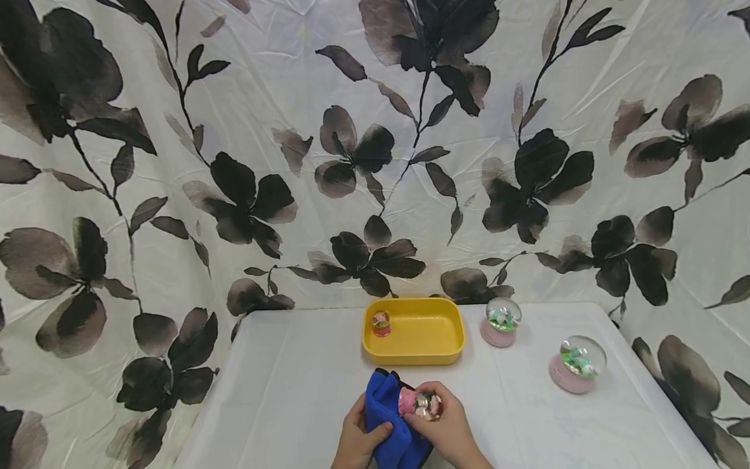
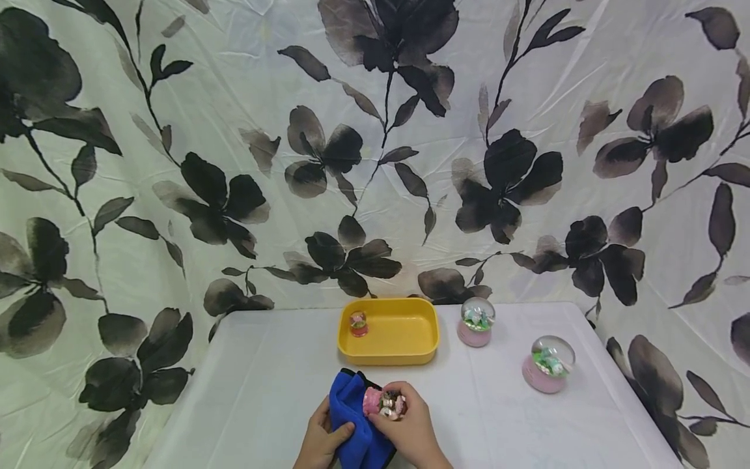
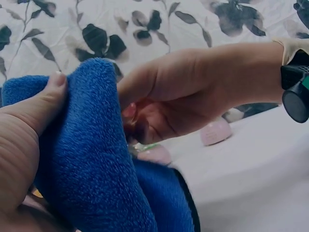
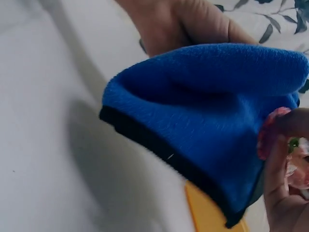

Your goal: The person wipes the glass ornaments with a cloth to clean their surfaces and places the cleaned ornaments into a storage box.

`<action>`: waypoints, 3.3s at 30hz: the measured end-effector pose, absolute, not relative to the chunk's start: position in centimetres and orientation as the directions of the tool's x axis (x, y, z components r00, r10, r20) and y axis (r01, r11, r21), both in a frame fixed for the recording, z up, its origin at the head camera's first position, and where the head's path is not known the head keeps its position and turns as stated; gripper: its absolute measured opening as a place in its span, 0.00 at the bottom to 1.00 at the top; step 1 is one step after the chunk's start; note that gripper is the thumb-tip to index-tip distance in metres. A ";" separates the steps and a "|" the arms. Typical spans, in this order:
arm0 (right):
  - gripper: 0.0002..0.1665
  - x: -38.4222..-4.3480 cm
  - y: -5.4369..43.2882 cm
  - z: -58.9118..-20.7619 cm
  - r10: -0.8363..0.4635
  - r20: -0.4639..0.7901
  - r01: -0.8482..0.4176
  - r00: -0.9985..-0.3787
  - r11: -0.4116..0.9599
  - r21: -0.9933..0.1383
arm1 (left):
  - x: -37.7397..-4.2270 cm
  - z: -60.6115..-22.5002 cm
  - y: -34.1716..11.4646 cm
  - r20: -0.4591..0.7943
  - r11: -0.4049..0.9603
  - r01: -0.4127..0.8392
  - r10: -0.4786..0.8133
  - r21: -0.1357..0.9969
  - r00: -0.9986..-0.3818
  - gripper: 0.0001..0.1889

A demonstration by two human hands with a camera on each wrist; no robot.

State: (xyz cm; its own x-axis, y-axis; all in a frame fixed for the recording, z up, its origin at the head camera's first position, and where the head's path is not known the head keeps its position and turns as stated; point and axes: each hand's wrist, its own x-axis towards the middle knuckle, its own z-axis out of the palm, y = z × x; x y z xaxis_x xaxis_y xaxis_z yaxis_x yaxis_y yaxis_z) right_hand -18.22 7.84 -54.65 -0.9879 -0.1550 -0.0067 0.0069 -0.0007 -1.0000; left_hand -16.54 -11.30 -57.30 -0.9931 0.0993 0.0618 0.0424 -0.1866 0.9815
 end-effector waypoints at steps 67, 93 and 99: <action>0.27 -18.3 9.8 -56.0 -0.479 -0.059 0.142 -0.876 -0.138 -0.980 | -16.3 -56.7 -10.9 -0.065 -0.098 -0.082 0.164 0.992 -0.984 0.32; 0.25 -18.8 10.7 -55.5 -0.446 -0.019 0.096 -0.895 -0.151 -0.984 | -17.1 -56.6 -10.2 0.020 -0.127 -0.004 0.191 0.992 -0.981 0.31; 0.27 -19.5 11.2 -55.0 -0.472 0.020 0.088 -0.881 -0.206 -0.975 | -17.9 -56.1 -9.6 0.029 -0.102 0.012 0.161 0.995 -0.987 0.31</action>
State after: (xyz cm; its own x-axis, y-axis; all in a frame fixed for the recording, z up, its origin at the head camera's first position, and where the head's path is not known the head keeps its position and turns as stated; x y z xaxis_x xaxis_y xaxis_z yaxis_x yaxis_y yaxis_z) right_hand -19.53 11.15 -54.97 -0.8813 -0.4722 0.0202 0.0880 -0.2058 -0.9746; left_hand -17.91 -9.63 -56.08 -0.9866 0.1607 0.0287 0.0124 -0.1016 0.9948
